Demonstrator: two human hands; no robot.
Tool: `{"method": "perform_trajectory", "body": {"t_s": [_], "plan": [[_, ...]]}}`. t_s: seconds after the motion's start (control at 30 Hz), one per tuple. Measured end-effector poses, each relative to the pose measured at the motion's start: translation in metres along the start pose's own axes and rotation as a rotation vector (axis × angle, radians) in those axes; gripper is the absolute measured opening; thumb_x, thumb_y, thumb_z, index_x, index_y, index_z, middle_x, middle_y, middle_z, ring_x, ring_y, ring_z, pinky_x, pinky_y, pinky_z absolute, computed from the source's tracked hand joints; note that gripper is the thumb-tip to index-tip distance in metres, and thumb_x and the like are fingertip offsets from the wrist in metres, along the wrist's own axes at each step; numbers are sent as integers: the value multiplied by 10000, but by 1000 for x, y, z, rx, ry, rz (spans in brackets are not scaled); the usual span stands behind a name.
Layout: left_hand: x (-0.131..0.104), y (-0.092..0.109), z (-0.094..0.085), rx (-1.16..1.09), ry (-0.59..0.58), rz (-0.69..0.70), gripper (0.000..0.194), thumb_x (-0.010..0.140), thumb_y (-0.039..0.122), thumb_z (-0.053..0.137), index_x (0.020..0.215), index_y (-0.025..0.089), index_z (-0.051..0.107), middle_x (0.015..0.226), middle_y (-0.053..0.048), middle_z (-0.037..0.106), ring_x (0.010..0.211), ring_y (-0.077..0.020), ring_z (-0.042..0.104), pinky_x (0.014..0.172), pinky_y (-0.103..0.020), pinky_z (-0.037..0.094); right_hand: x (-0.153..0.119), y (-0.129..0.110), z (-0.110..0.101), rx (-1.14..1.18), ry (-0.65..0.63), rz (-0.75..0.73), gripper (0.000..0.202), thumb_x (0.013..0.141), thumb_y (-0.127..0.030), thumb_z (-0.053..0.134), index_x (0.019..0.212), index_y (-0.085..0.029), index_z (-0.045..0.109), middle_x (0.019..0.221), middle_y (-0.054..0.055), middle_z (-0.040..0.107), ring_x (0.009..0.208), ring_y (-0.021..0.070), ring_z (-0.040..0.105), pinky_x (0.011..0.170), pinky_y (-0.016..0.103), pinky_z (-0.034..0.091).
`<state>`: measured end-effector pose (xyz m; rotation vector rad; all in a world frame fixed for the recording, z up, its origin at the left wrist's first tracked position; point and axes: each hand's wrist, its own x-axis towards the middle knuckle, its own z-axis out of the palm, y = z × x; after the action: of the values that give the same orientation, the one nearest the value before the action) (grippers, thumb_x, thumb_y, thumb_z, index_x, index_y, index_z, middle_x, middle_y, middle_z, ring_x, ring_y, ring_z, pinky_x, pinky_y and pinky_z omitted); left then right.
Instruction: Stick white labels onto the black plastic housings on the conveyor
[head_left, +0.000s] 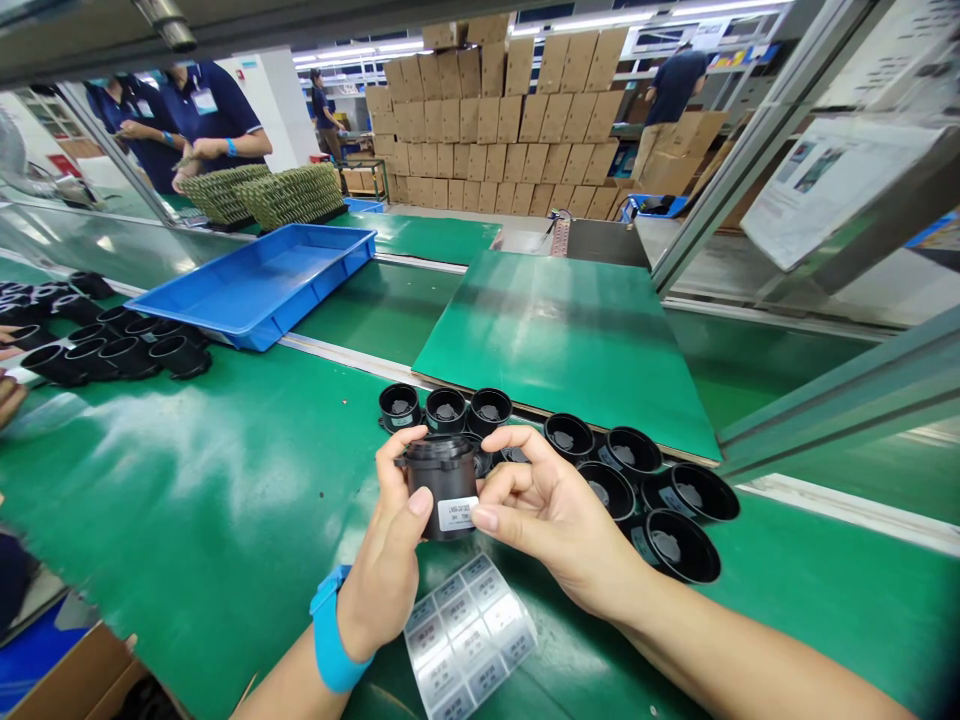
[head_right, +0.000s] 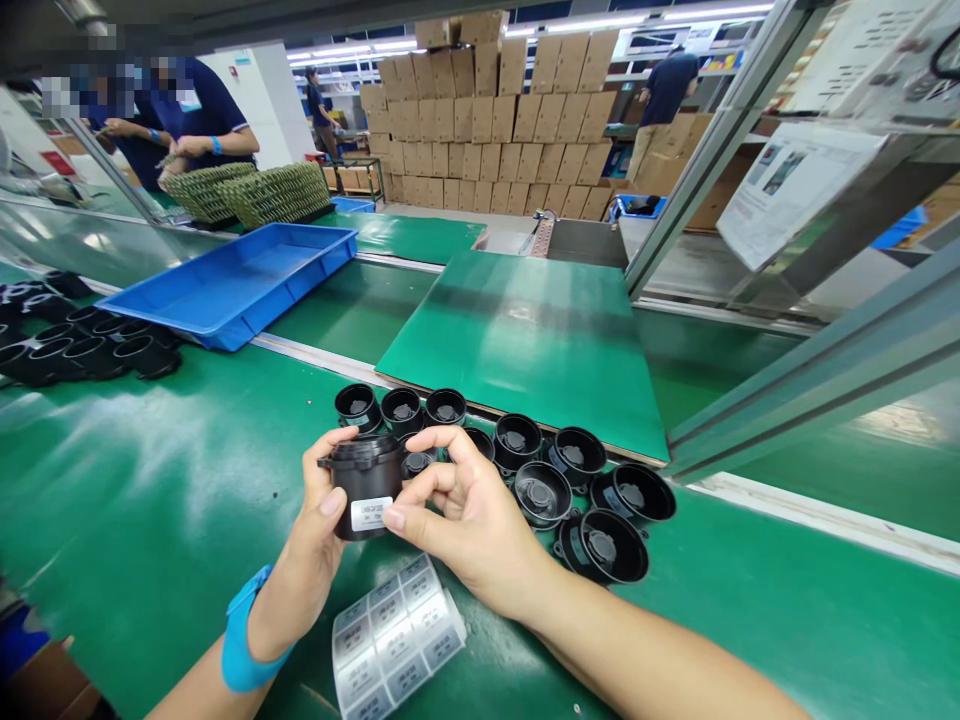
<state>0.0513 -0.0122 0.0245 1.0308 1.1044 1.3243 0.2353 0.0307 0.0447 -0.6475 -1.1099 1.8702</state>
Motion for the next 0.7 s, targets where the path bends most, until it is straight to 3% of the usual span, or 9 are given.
{"method": "perform_trajectory", "body": {"t_s": [0.33,0.7], "plan": [[0,-1,0,20,-8,-3,542,1039,599,552,1500,345,422,1518,-72,544,1345,-335,576,1182,-518,421,-2,2,1,-15,8,-14,552,836,-263,980,1179,-255,547,744,-91,737,746,122,666,781,277,474],[1,0,1,0,-33,21,544,1032,564,598,1493,344,412,1431,-69,628,1303,-314,621,1176,-493,434,-1,0,1,-72,30,-11,571,806,-307,985,1160,-269,539,729,-78,727,759,168,683,847,343,491]]}}
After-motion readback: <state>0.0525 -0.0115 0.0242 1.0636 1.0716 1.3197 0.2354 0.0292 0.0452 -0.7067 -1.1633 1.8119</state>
